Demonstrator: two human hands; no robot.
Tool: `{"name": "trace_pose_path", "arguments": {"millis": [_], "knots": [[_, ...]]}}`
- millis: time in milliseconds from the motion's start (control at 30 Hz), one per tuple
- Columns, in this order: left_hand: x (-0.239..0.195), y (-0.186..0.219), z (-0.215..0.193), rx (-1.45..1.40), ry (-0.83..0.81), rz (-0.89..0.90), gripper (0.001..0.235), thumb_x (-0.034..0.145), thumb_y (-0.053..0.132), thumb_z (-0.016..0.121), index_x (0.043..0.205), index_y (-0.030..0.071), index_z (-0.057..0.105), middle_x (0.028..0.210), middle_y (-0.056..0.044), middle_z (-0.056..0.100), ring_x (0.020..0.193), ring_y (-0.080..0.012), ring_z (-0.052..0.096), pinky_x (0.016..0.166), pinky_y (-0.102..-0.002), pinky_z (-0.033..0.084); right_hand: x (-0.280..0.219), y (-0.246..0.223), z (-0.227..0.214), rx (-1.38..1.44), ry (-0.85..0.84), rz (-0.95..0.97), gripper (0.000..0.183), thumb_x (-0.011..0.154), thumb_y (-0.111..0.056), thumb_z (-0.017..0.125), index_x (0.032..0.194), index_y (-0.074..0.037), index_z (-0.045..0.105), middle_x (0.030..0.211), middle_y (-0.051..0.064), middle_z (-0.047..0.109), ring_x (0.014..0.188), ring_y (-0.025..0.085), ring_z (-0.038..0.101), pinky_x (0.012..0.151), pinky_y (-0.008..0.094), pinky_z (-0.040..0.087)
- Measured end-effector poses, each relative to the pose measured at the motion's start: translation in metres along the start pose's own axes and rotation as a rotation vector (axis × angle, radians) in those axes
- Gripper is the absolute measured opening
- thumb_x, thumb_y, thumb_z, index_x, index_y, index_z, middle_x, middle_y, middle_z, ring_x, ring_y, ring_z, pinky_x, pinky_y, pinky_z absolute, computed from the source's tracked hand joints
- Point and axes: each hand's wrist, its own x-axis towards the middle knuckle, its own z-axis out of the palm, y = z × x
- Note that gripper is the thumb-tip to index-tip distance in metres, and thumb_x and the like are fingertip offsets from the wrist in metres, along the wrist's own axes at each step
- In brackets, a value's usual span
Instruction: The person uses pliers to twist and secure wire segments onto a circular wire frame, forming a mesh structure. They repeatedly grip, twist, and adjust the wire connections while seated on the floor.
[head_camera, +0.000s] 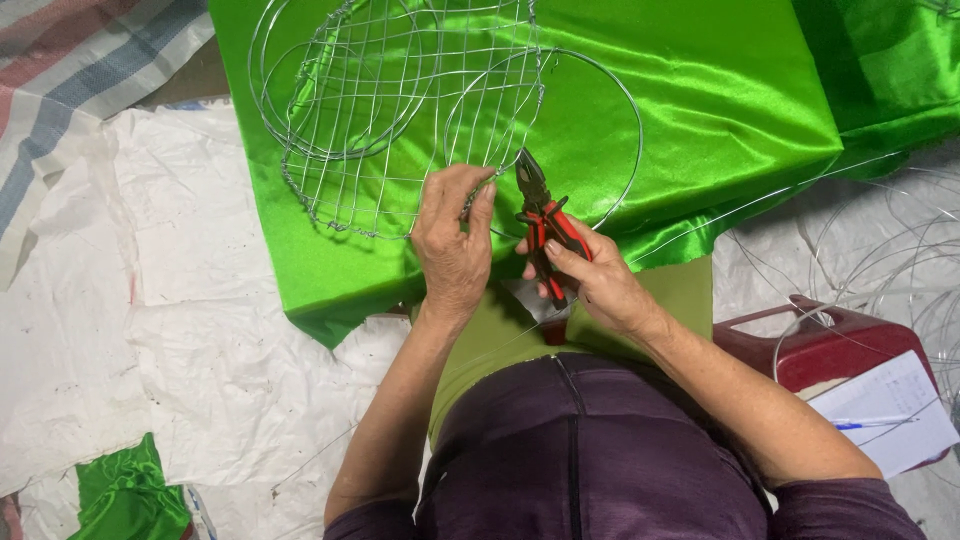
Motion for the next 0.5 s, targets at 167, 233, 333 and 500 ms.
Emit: {"name": "trace_pose_path", "arguments": {"millis": [167, 233, 333, 500], "knots": [[-0.002, 0.002, -0.005, 0.342, -0.147, 0.121, 0.021, 0.109, 0.022, 0.054, 0.119, 0.015, 0.07, 0.104, -0.005, 0.069, 0.091, -0.0199, 0.065, 0.091, -0.044, 0.047, -0.005, -0.006, 0.001, 0.071, 0.013, 0.094, 0.039, 0.099, -0.013, 0.061, 0.137, -0.004, 0.06, 0.118, 0.029, 0.068, 0.087, 0.041, 0.074, 0.058, 0.042, 0.065], [0.015, -0.007, -0.017, 0.555, -0.209, 0.181, 0.023, 0.109, 0.033, 0.055, 0.117, 0.021, 0.073, 0.103, -0.001, 0.073, 0.09, -0.0159, 0.065, 0.101, -0.048, 0.039, -0.004, -0.004, -0.005, 0.062, -0.001, 0.105, 0.04, 0.1, -0.012, 0.059, 0.139, -0.003, 0.058, 0.121, 0.031, 0.067, 0.088, 0.04, 0.074, 0.057, 0.041, 0.065], [0.066, -0.037, -0.03, 0.659, -0.151, 0.288, 0.031, 0.111, 0.042, 0.05, 0.113, 0.022, 0.073, 0.098, -0.003, 0.071, 0.087, -0.0192, 0.064, 0.095, -0.047, 0.04, -0.006, -0.006, -0.009, 0.028, -0.014, 0.14, 0.043, 0.1, -0.011, 0.058, 0.142, -0.003, 0.055, 0.123, 0.031, 0.065, 0.088, 0.038, 0.074, 0.058, 0.041, 0.066], [0.165, -0.069, -0.011, 0.758, -0.818, 0.004, 0.068, 0.091, 0.019, 0.072, 0.154, 0.02, 0.044, 0.148, -0.018, 0.046, 0.121, -0.0305, 0.052, 0.096, -0.045, 0.045, -0.002, -0.011, -0.014, -0.036, -0.046, 0.223, 0.05, 0.098, -0.019, 0.059, 0.143, 0.001, 0.05, 0.127, 0.019, 0.069, 0.088, 0.024, 0.073, 0.06, 0.032, 0.064]]}}
